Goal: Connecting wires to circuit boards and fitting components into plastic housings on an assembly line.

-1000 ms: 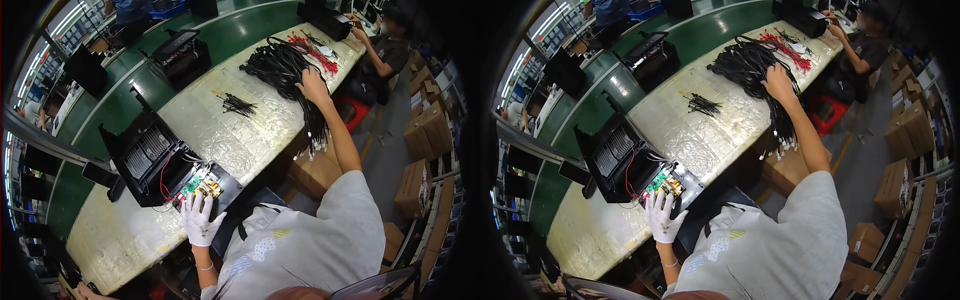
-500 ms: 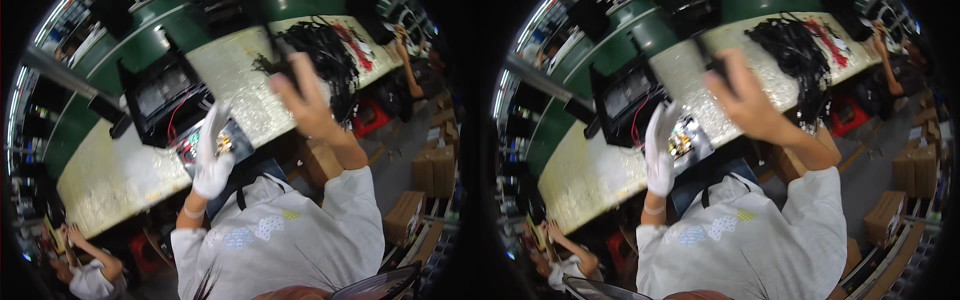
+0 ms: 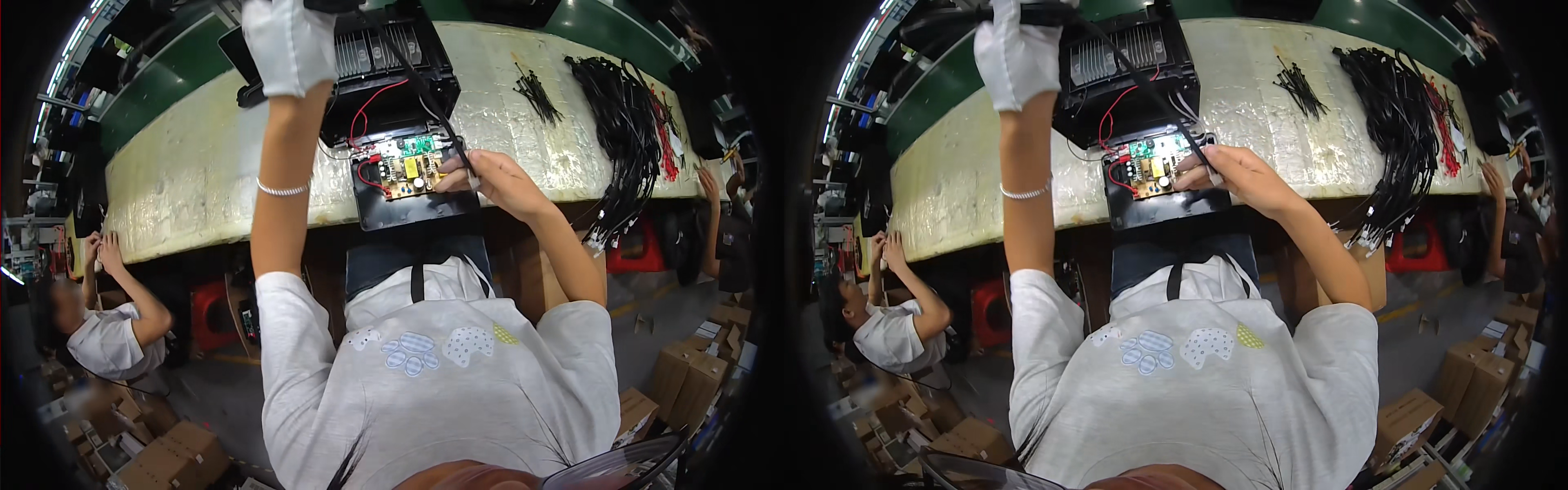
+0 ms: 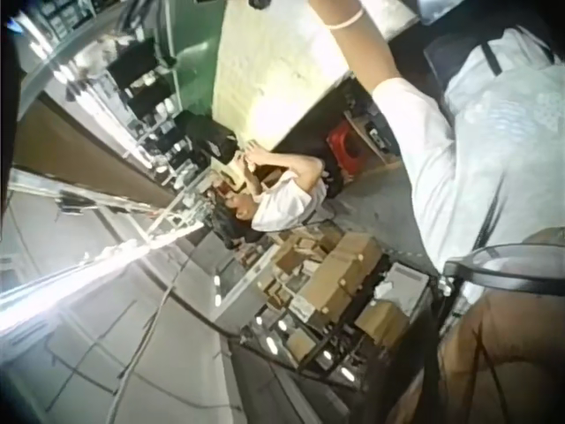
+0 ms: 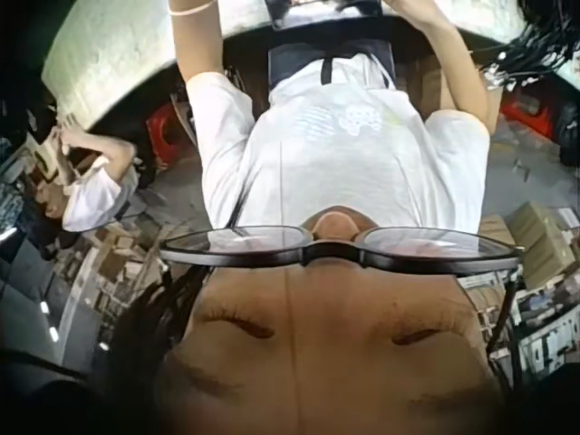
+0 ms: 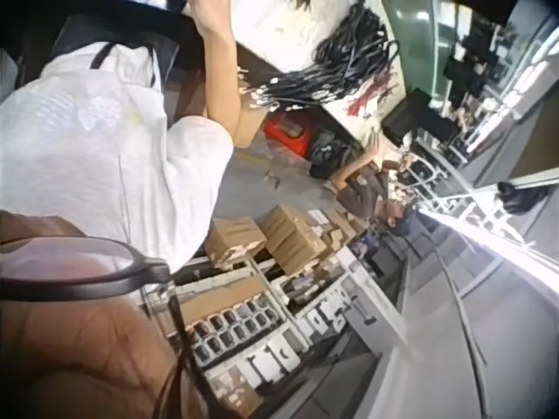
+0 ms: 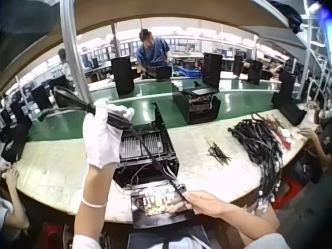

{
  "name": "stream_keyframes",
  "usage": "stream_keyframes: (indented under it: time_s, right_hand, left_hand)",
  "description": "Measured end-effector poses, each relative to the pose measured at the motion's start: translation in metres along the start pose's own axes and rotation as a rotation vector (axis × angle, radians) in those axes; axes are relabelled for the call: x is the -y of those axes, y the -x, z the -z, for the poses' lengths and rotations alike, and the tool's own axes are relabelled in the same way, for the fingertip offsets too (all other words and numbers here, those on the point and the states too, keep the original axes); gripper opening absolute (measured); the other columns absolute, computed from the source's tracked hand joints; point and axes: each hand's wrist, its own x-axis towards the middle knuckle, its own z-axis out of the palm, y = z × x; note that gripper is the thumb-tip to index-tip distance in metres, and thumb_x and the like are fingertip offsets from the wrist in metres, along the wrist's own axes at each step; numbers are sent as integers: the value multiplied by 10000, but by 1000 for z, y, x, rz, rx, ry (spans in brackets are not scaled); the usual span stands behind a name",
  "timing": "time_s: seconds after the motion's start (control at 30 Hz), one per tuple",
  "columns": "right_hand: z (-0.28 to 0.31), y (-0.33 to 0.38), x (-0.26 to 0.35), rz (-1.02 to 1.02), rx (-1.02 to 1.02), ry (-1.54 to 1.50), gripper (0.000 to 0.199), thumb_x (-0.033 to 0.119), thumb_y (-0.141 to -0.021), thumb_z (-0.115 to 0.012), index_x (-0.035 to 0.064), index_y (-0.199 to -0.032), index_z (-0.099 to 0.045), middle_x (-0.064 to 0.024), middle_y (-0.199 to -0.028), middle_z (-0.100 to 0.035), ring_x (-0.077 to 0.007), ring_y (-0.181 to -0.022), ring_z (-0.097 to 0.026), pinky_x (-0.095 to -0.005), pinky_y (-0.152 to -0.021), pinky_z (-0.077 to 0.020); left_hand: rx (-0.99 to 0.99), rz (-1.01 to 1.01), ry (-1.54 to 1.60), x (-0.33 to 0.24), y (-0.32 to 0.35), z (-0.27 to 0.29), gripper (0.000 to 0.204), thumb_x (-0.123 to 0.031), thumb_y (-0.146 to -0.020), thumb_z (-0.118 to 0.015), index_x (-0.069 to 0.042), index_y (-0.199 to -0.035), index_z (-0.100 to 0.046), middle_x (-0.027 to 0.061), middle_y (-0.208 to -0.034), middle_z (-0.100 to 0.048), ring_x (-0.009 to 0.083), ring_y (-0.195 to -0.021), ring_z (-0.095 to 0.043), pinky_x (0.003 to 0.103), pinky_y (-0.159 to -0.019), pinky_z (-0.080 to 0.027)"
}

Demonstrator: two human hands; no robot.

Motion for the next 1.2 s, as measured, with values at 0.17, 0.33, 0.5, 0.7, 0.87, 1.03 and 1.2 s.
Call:
stream_keyframes:
  time_s: [0.17, 0.33, 0.5, 0.7, 0.87, 1.03, 1.2]
  right_hand:
    - [-4, -5, 7, 13, -74, 72, 379, 235, -1059, -408, -77, -1178, -589, -168, -1067, -686, -228, -1012, -648, -333, -929, -490]
    - [14, -20, 10, 285, -273, 1042, 112, 63, -889, -653, -33, -931, -694, -102, -822, -657, -185, -700, -601, -301, -642, -459]
    - [14, -41, -6, 337, -358, 1013, 130, 89, -864, -691, -27, -924, -690, -110, -835, -679, -178, -647, -594, -286, -601, -463]
    - [17, -45, -14, 300, -320, 907, 120, 84, -877, -681, -25, -927, -688, -78, -847, -678, -135, -700, -598, -265, -628, -460]
    - [26, -41, -12, 226, -259, 836, 103, 71, -882, -667, -25, -918, -679, -61, -860, -662, -117, -752, -592, -251, -645, -445]
    - [27, -41, -17, 253, -265, 839, 98, 60, -876, -665, -34, -901, -671, -68, -866, -661, -125, -761, -594, -249, -652, -437]
    - [26, -41, -29, 288, -323, 768, 94, 56, -863, -674, -28, -904, -679, -76, -872, -669, -143, -764, -608, -256, -654, -442]
  left_hand:
    - [103, 43, -69, -2, -18, -12, 219, -241, -1010, -546, -24, -1027, -536, 96, -744, -640, 226, -725, -667, 433, -787, -592]
    - [71, 125, -45, -9, -15, -24, 276, -296, -1009, -539, -28, -1072, -525, 96, -787, -645, 228, -778, -678, 458, -791, -598]
    - [132, 150, 88, -6, -11, -28, 298, -323, -1008, -534, -33, -1077, -518, 88, -802, -642, 224, -797, -676, 464, -801, -596]
    - [94, 170, 74, -10, -3, -24, 277, -309, -1016, -520, -37, -1072, -518, 89, -789, -637, 219, -774, -673, 452, -789, -597]
    - [71, 164, 92, -10, -2, -25, 277, -304, -1022, -507, -32, -1077, -511, 99, -791, -643, 220, -749, -673, 440, -781, -599]
    - [46, 395, 511, -10, -2, -26, 292, -294, -1036, -472, -11, -1103, -497, 120, -816, -659, 230, -742, -678, 434, -787, -598]
    - [144, 112, 76, 2, -2, -18, 303, -287, -1042, -457, 2, -1124, -490, 127, -820, -659, 241, -750, -682, 437, -802, -596]
